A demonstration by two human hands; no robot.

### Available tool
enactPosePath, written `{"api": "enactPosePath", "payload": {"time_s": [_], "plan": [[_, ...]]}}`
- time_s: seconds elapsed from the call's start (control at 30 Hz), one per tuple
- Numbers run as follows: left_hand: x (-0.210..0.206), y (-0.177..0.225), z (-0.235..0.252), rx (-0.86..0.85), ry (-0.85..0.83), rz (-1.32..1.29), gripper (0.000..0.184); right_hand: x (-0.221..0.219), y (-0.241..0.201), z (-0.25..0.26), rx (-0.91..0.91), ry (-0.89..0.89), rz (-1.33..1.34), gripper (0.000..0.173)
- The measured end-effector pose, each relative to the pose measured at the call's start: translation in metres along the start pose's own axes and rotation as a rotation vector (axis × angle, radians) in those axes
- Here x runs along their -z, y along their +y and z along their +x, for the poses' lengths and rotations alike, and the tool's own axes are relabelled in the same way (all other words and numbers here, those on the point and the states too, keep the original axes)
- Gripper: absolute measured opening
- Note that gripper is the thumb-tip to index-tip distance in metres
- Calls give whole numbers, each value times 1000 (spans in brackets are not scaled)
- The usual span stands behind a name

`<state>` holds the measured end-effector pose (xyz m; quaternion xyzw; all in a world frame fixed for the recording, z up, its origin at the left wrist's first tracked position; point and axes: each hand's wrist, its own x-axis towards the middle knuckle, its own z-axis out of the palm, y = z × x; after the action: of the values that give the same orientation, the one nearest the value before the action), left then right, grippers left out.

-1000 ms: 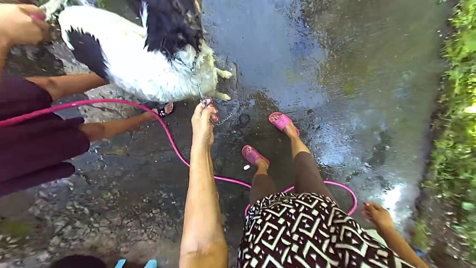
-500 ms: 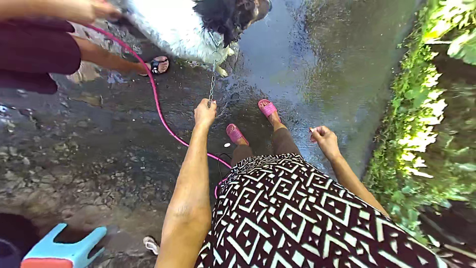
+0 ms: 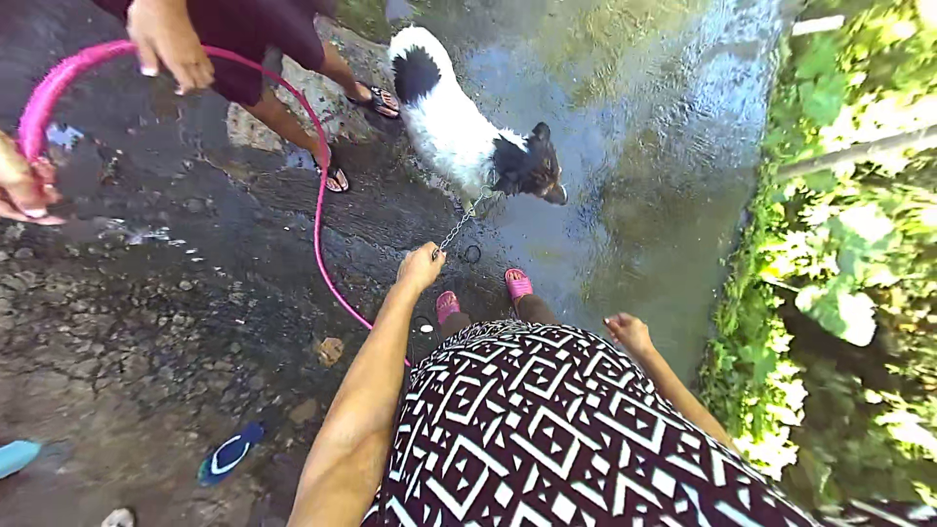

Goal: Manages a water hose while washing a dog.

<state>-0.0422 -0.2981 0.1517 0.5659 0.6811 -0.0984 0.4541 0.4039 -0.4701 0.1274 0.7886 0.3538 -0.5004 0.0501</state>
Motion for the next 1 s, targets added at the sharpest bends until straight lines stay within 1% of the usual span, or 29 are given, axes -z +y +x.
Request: {"api": "enactPosePath", "payload": {"time_s": [0.1,0.2,0.3,0.4,0.47,0.5,0.6,0.67,0.77,0.87,1.0], "plan": [[0,13,-24,-22,39,-42,37,24,-65,18,160,20,42,41],[-19,22,-42,-37,107,-143,36,41,-139,42,324,-24,22,37],[-30,32,-51,-36,37,-213,39,44,-215,57,493,-135,-129,34],[-39,42,-61,-7,-4,-216,41,38,-256,61,545,-243,-281,35],[-38,44,-65,40,-29,-206,43,32,-262,66,552,-279,-348,34],[-40,43,-66,56,-39,-214,43,28,-257,68,539,-290,-353,34],[-51,32,-67,77,-37,-271,42,13,-221,66,424,-318,-235,34],[-46,25,-69,88,-27,-271,41,2,-203,56,341,-340,-135,33],[-33,16,-75,73,-12,-256,40,-13,-185,32,273,-375,-129,32],[-23,1,-75,51,27,-283,37,-23,-191,11,289,-387,-170,32],[-20,-22,-88,117,73,-352,41,-31,-211,-11,348,-360,-189,32]]}}
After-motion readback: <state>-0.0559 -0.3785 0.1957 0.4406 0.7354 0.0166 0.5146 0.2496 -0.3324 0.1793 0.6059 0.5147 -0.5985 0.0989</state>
